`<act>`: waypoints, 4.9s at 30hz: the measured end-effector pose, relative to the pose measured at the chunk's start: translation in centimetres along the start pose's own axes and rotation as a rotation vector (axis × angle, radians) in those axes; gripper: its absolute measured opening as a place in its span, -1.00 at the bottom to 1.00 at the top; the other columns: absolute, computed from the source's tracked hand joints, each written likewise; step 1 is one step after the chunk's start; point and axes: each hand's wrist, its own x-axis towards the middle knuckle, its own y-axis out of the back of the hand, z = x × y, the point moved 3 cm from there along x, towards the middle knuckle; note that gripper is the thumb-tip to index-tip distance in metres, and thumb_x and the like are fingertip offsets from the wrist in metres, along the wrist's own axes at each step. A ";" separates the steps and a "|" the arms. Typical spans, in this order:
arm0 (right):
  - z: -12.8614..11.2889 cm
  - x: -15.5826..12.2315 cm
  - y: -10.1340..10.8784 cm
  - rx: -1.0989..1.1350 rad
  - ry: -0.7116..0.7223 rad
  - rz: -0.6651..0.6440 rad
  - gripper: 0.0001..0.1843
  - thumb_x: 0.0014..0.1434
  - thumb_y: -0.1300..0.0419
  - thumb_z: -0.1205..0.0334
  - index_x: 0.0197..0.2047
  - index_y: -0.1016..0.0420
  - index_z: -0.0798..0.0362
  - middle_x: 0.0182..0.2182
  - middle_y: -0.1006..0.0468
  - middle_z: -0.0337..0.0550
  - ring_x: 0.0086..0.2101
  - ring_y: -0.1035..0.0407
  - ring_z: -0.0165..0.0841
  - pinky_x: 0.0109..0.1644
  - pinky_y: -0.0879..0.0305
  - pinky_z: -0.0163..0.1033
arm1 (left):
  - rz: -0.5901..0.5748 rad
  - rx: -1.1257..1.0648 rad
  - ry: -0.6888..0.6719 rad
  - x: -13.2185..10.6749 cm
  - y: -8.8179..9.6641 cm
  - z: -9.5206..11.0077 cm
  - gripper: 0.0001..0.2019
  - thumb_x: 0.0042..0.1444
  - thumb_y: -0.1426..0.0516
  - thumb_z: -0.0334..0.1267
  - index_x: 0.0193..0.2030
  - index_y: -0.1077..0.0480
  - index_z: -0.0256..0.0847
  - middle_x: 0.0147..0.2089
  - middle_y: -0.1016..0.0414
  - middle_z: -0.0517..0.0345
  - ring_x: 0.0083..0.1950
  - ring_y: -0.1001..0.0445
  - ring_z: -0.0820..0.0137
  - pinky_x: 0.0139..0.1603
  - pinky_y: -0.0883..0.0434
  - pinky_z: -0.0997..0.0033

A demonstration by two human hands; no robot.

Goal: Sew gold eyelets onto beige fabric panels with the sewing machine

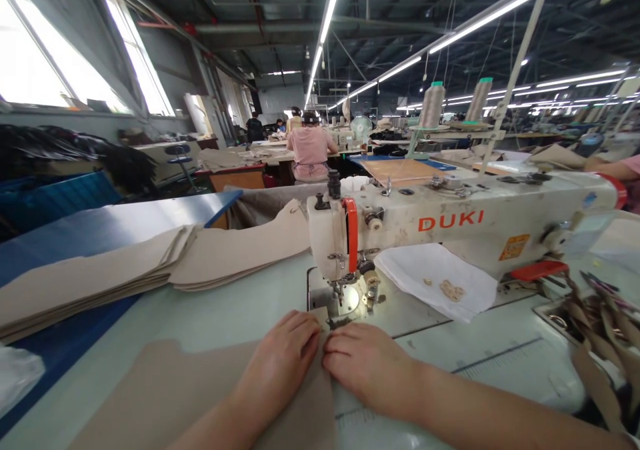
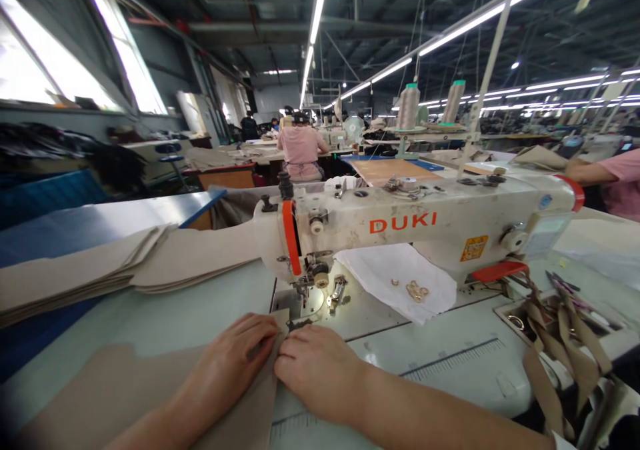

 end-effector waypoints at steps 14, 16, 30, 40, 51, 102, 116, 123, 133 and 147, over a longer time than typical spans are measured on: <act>0.0 -0.1 -0.1 0.027 -0.017 -0.001 -0.89 0.25 -0.10 0.33 -0.23 -0.45 0.13 -0.23 -0.49 -0.11 -0.14 -0.30 -0.31 0.06 -0.20 -0.22 | 0.032 0.001 -0.037 0.1 -0.1 0.1 -0.81 0.23 0.04 -0.39 -0.33 -0.36 -0.19 -0.34 -0.49 0.13 -0.29 -0.43 0.36 -0.24 -0.43 0.37; 0.0 -0.1 0.0 0.032 -0.017 0.001 -0.89 0.25 -0.11 0.33 -0.23 -0.45 0.13 -0.23 -0.49 -0.12 -0.14 -0.30 -0.31 0.06 -0.20 -0.22 | 0.022 0.004 -0.038 0.2 -0.1 0.1 -0.81 0.24 0.04 -0.39 -0.33 -0.36 -0.19 -0.34 -0.48 0.13 -0.29 -0.43 0.35 -0.25 -0.43 0.37; 0.1 0.8 0.2 0.009 -0.210 0.028 -0.89 0.24 -0.12 0.31 -0.21 -0.46 0.12 -0.22 -0.51 -0.08 -0.13 -0.33 -0.27 0.07 -0.21 -0.18 | 0.008 -0.020 -0.016 0.2 0.0 0.2 -0.79 0.24 0.04 -0.38 -0.33 -0.40 -0.21 -0.35 -0.50 0.12 -0.29 -0.42 0.36 -0.25 -0.44 0.37; 0.2 0.6 -0.1 -0.001 -0.194 0.038 -0.90 0.25 -0.11 0.33 -0.22 -0.45 0.11 -0.23 -0.49 -0.10 -0.15 -0.31 -0.29 0.06 -0.21 -0.19 | -0.060 -0.006 -0.021 0.5 0.5 0.6 -0.77 0.26 0.04 -0.34 -0.32 -0.42 -0.20 -0.34 -0.50 0.12 -0.28 -0.43 0.35 -0.22 -0.45 0.37; 0.1 1.1 0.2 -0.050 -0.135 -0.056 -0.92 0.22 -0.12 0.38 -0.28 -0.45 0.12 -0.25 -0.48 -0.07 -0.19 -0.31 -0.27 -0.03 -0.24 -0.16 | -0.043 -0.071 0.024 -0.5 0.9 0.7 -0.79 0.23 0.02 -0.41 -0.17 -0.43 -0.19 -0.20 -0.54 0.09 -0.16 -0.47 0.35 -0.11 -0.48 0.35; 4.1 -0.7 1.0 0.039 -0.152 -0.060 -0.88 0.22 -0.15 0.38 -0.15 -0.44 0.15 -0.16 -0.51 -0.10 -0.07 -0.34 -0.31 0.11 -0.19 -0.23 | -0.054 0.013 0.049 3.0 -1.5 -0.5 -0.72 0.24 0.04 -0.31 -0.09 -0.47 -0.25 -0.03 -0.55 0.02 0.03 -0.48 0.30 0.12 -0.42 0.24; 4.5 -0.2 1.3 0.014 -0.127 -0.076 -0.90 0.24 -0.10 0.43 -0.21 -0.44 0.17 -0.20 -0.51 -0.07 -0.11 -0.34 -0.30 0.08 -0.19 -0.27 | -0.163 0.116 0.020 3.4 -1.7 -0.7 -0.59 0.29 0.17 -0.25 -0.05 -0.46 -0.32 0.05 -0.51 -0.06 0.08 -0.46 0.27 0.18 -0.36 0.25; 4.8 0.2 1.4 0.013 -0.120 -0.099 -0.90 0.21 -0.14 0.45 -0.20 -0.45 0.19 -0.18 -0.51 -0.06 -0.09 -0.34 -0.29 0.11 -0.19 -0.27 | -0.159 0.105 0.048 3.8 -1.6 -0.8 -0.61 0.28 0.16 -0.26 -0.04 -0.46 -0.28 0.06 -0.51 -0.03 0.08 -0.47 0.26 0.16 -0.38 0.24; 4.8 0.0 1.1 0.037 -0.115 -0.070 -0.89 0.23 -0.11 0.45 -0.20 -0.45 0.19 -0.16 -0.51 -0.04 -0.07 -0.34 -0.29 0.12 -0.19 -0.25 | -0.156 0.093 0.065 3.8 -1.6 -0.6 -0.63 0.28 0.14 -0.26 -0.05 -0.45 -0.27 0.05 -0.51 -0.02 0.07 -0.47 0.27 0.15 -0.38 0.24; 2.9 -0.1 0.2 0.038 0.011 -0.023 -0.87 0.25 -0.11 0.40 -0.17 -0.47 0.14 -0.13 -0.53 -0.07 -0.07 -0.36 -0.33 0.11 -0.26 -0.23 | -0.126 0.092 0.072 1.0 -0.1 0.2 -0.70 0.25 0.08 -0.35 -0.06 -0.44 -0.24 0.03 -0.52 0.03 0.05 -0.47 0.35 0.14 -0.39 0.35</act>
